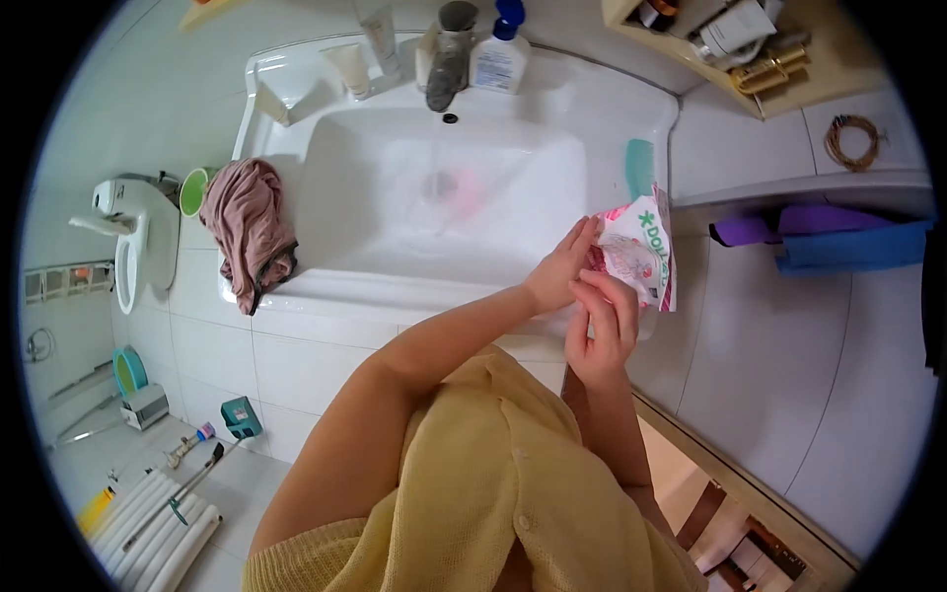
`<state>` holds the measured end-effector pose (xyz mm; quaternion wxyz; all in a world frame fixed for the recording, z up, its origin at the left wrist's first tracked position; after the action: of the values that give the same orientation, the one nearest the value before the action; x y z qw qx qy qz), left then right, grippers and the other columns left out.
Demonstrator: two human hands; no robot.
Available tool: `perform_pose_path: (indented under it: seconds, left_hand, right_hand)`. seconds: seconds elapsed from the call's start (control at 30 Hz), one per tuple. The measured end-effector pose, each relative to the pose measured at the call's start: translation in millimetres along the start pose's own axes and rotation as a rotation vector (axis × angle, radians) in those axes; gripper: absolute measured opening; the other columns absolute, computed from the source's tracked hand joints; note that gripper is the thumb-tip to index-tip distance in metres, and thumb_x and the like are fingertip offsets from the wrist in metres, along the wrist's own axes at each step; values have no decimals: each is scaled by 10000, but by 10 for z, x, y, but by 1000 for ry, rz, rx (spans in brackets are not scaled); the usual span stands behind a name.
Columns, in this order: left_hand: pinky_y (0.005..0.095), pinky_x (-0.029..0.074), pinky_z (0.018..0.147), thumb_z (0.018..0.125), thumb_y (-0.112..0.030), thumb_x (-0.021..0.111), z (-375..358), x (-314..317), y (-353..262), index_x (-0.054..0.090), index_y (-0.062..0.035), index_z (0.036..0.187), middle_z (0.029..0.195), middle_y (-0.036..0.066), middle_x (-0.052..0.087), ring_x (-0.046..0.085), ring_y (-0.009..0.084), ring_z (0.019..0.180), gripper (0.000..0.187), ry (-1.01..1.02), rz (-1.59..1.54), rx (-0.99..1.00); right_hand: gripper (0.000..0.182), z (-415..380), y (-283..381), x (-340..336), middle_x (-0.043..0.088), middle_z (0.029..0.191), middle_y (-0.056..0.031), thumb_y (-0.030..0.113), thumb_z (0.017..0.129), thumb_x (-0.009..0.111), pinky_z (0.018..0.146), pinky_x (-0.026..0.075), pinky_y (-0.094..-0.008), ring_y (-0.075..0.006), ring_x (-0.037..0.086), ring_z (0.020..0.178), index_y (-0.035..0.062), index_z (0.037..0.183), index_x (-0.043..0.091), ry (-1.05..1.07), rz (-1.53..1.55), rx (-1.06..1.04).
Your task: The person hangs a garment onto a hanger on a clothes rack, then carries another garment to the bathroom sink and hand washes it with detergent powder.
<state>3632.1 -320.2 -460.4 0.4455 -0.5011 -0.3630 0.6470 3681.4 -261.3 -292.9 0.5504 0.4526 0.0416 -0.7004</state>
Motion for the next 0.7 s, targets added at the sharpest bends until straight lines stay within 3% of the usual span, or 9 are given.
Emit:
perform_pose_path:
  seconds: [0.07, 0.17, 0.23, 0.33, 0.43, 0.53, 0.63, 0.7]
  left_hand:
    - [424, 401, 1043, 792, -90, 603, -126, -182, 105, 383, 7, 1400, 1455, 276, 333, 379, 420, 1318, 654, 26, 151, 26]
    - [431, 433, 1001, 784, -62, 631, -554, -897, 144, 570, -11, 1224, 1285, 204, 537, 468, 389, 1239, 447, -72, 101, -165]
    - [439, 446, 979, 798, -52, 637, -922, -1443, 218, 601, -22, 1179, 1197, 191, 603, 500, 385, 1195, 384, -159, 275, -261]
    - [424, 466, 945, 814, -45, 613, -1425, -2105, 244, 598, -34, 1176, 1174, 180, 607, 548, 357, 1124, 362, -298, 787, -336]
    - [410, 478, 910, 807, -51, 616, -1666, -2432, 136, 612, -45, 1143, 1147, 158, 619, 582, 326, 1062, 336, -382, 1103, -329]
    - [404, 492, 864, 788, -51, 625, -1859, -2467, 283, 630, -49, 1092, 1076, 128, 649, 609, 312, 986, 303, -521, 889, -523]
    - [397, 507, 811, 776, -40, 622, -1839, -2470, 245, 644, -46, 1029, 994, 106, 670, 630, 309, 905, 254, -550, 867, -468]
    - [393, 509, 814, 757, -42, 624, -1821, -2488, 226, 630, -37, 984, 988, 103, 664, 632, 305, 893, 227, -539, 849, -480]
  right_hand:
    - [239, 22, -86, 214, 624, 1045, -138, -48, 786, 611, 850, 490, -387, -306, 610, 960, -4, 1019, 642, 31, 86, 67]
    - [266, -9, -390, 828, 581, 1197, -143, 4, 817, 603, 873, 483, -423, -345, 584, 1048, 25, 1081, 620, 202, 166, 152]
    - [385, -164, -646, 1488, 512, 1329, -150, 130, 860, 611, 990, 408, -484, -381, 497, 1203, 50, 1233, 559, 532, 109, 215]
    - [545, -232, -946, 2084, 458, 1390, -148, 275, 882, 602, 1077, 294, -539, -379, 418, 1287, 94, 1374, 454, 585, -481, -17]
    - [627, -233, -1427, 2518, 432, 1428, -111, 360, 876, 592, 1092, 230, -594, -357, 366, 1337, 142, 1430, 395, 404, -603, 128]
    - [612, -280, -1212, 3053, 393, 1457, -143, 363, 878, 576, 1103, 199, -598, -361, 308, 1376, 114, 1413, 414, 876, -444, -145]
    - [618, -345, -979, 3172, 370, 1469, -166, 348, 880, 565, 1110, 202, -569, -373, 271, 1391, 56, 1402, 408, 1513, -253, -433]
    - [600, -93, -1315, 3170, 366, 1474, -164, 336, 886, 547, 1122, 201, -547, -374, 275, 1389, 61, 1401, 413, 900, -360, -293]
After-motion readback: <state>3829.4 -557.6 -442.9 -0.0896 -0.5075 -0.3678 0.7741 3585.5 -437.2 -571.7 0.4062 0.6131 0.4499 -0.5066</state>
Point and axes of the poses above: each hand's wrist, its own z-axis towards the middle knuckle, its own x-axis out of the palm, y = z × x, the point moved 6 cm from there along z, towards the middle knuckle
